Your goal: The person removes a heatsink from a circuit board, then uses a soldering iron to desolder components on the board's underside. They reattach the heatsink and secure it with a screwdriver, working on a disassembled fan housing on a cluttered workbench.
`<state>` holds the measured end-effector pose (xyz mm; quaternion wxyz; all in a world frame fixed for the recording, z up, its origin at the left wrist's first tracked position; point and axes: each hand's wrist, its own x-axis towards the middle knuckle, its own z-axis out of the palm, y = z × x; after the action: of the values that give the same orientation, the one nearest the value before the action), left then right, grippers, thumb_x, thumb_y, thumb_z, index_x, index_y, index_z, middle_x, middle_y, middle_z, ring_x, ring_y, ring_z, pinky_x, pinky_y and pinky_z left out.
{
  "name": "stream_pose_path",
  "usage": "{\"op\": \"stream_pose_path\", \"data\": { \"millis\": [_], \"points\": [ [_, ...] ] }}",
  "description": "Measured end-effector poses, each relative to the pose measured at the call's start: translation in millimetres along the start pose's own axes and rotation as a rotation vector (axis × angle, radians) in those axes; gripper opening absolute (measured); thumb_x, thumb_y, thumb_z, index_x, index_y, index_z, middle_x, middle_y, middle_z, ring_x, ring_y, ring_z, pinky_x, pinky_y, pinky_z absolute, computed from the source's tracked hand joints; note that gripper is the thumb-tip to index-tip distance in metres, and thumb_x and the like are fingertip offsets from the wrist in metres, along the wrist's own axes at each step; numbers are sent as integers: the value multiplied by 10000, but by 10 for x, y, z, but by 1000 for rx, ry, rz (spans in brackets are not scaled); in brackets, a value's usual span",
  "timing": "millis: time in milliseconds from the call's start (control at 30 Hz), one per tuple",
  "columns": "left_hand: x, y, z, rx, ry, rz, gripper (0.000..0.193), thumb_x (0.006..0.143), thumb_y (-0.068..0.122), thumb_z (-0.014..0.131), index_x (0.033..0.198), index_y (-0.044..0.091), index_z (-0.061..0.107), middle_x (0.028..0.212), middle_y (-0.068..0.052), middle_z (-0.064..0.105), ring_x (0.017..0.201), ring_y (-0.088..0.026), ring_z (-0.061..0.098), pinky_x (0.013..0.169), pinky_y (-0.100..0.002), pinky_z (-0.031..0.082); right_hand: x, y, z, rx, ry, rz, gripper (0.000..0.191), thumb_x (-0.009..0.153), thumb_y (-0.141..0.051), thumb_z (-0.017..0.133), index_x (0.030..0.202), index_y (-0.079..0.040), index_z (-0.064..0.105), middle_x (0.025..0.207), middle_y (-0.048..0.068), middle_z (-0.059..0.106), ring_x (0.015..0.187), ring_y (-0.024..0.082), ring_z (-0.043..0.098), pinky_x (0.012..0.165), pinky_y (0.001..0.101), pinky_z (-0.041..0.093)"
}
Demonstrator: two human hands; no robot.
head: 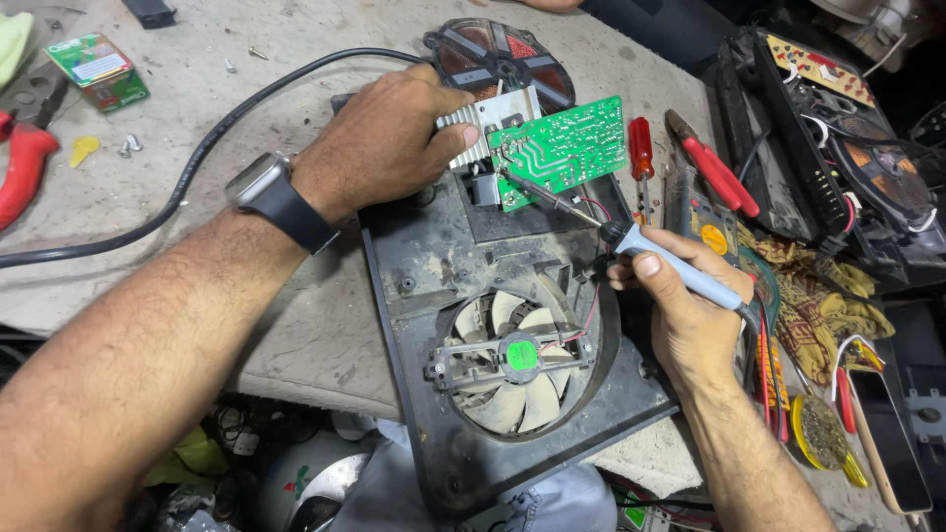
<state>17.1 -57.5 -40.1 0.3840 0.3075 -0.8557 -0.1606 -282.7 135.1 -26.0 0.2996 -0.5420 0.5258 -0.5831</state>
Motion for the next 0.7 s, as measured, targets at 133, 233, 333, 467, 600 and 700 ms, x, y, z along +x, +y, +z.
{"op": "stream_pose_path", "data": {
  "millis": [133, 233, 333, 467, 600, 700],
  "points": [
    [-41, -195, 128, -26, 49, 64, 314, 935, 248, 724, 1191, 69, 754, 960, -220, 678, 913, -403, 653, 804, -510, 517, 54, 0, -15, 105, 10, 91, 412, 975, -111, 745, 1290, 136, 644, 1095, 196, 730, 882, 259, 733, 832, 372, 616],
    [-35, -170, 83, 19, 179, 123, 368, 904, 294, 730, 1164, 34, 717, 991, -190, 688, 972, -398, 668, 839, -505, 538, 85, 23, 75, 145, -46, 48, 398, 999, -62, 716, 1307, 169, 616, 1130, 212, 713, 926, 270, 720, 841, 386, 609],
    [-25, 50, -175, 162, 78, -61, 407, 900, 355, 727, 1142, 31, 685, 1013, -183, 678, 969, -389, 669, 814, -512, 529, 83, -11, 122, 114, -67, 17, 350, 1023, -48, 708, 1263, 187, 613, 1085, 226, 703, 922, 276, 710, 850, 377, 602],
    [-172, 351, -775, 294, 420, -86, 411, 942, 357, 724, 1221, 57, 681, 1086, -158, 682, 1002, -351, 674, 826, -481, 558, 49, -62, 108, 113, -81, 2, 324, 1026, -43, 705, 1261, 171, 638, 1083, 211, 714, 910, 257, 709, 843, 357, 602],
    [-497, 261, -1247, 844, 595, -485, 676, 852, 465, 843, 1333, 50, 612, 1226, -176, 665, 1100, -324, 585, 792, -546, 472, 41, -86, 58, 114, -85, 21, 344, 1010, -60, 713, 1276, 150, 654, 1075, 186, 723, 872, 236, 710, 805, 338, 598],
    [-670, -25, -1310, 908, 359, -764, 734, 698, 528, 909, 1233, 75, 690, 1230, -155, 667, 1183, -357, 535, 895, -591, 411, 18, -113, 24, 119, -104, 16, 354, 1008, -75, 727, 1272, 151, 660, 1069, 178, 727, 864, 222, 708, 792, 328, 596]
  ]
}}
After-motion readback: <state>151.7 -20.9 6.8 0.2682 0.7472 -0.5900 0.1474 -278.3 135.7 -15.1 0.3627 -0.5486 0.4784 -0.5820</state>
